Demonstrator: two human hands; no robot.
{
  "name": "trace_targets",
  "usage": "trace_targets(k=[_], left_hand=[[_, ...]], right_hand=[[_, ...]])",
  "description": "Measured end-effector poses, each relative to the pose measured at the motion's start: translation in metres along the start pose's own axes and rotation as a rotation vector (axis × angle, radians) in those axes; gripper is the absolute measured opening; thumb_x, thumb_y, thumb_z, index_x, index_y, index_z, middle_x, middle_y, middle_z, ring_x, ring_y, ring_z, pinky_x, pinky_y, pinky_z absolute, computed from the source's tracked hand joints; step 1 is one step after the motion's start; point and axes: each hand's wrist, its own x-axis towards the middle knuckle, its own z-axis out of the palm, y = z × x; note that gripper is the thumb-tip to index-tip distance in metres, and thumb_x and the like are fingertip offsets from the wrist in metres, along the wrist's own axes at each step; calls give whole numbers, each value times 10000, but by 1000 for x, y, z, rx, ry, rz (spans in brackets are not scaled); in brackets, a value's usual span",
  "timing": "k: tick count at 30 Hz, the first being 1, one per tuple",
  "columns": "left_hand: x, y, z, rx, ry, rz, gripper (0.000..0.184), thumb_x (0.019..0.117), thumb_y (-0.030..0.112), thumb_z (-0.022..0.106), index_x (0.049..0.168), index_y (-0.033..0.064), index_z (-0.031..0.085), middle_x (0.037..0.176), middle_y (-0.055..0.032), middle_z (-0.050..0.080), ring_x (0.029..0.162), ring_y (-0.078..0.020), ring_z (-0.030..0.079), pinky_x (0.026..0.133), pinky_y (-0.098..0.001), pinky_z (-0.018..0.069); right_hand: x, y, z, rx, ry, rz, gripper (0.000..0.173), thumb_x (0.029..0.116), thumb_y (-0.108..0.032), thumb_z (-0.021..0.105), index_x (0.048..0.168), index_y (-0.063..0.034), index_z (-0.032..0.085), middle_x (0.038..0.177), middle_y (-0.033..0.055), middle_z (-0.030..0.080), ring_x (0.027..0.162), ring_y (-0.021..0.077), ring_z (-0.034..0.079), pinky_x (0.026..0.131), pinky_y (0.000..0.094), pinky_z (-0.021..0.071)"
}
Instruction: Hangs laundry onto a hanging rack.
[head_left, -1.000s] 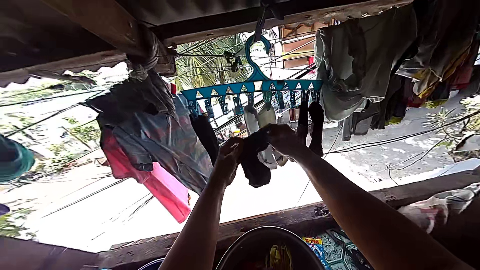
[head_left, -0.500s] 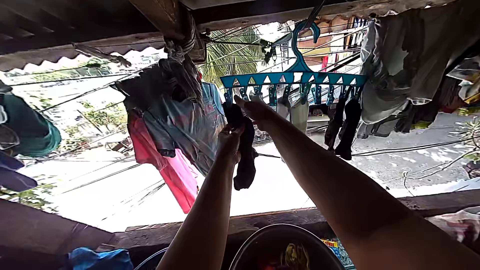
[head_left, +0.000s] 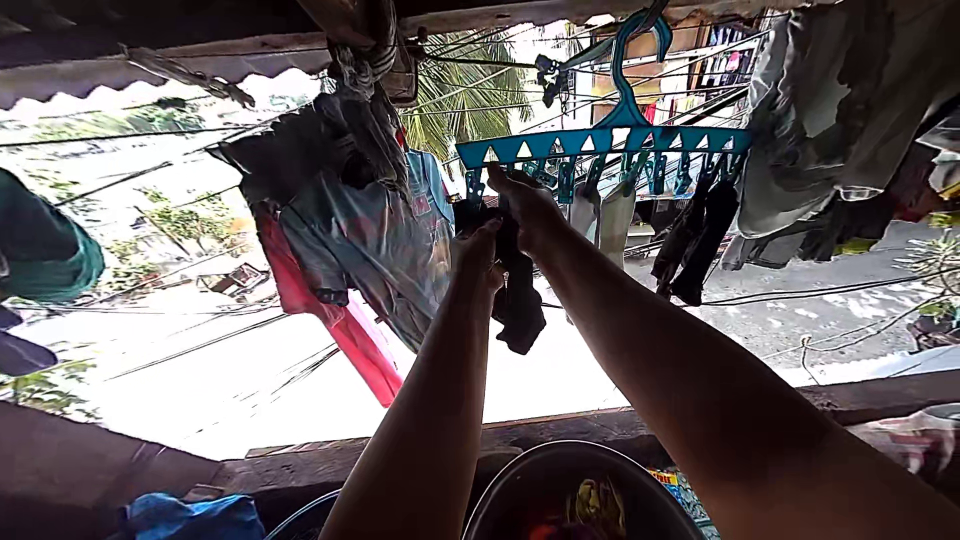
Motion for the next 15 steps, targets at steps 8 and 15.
trace_targets(k=[8,15], left_hand=[[-9,-12,5,-153,-116,-33,234,1076,221,487,1301,159,503,1056,-78,592,903,-203,624,745,-418,553],[-21,-2,7,-105,-197,-54,250,1085,263,447,1267,116,533,1061,-77,623,951,-196,636,799,-420,561]], right_hand=[[-3,2,-12,26,-26,39,446,1047,-336,594,1398,-62,568,1368,111,621,1166,185,608,933,402,506],[-4,5,-22,-10,-40,31,361,1038,-308,615,1275,-36,628,1048,115,657,806,158,627,683,319,542]])
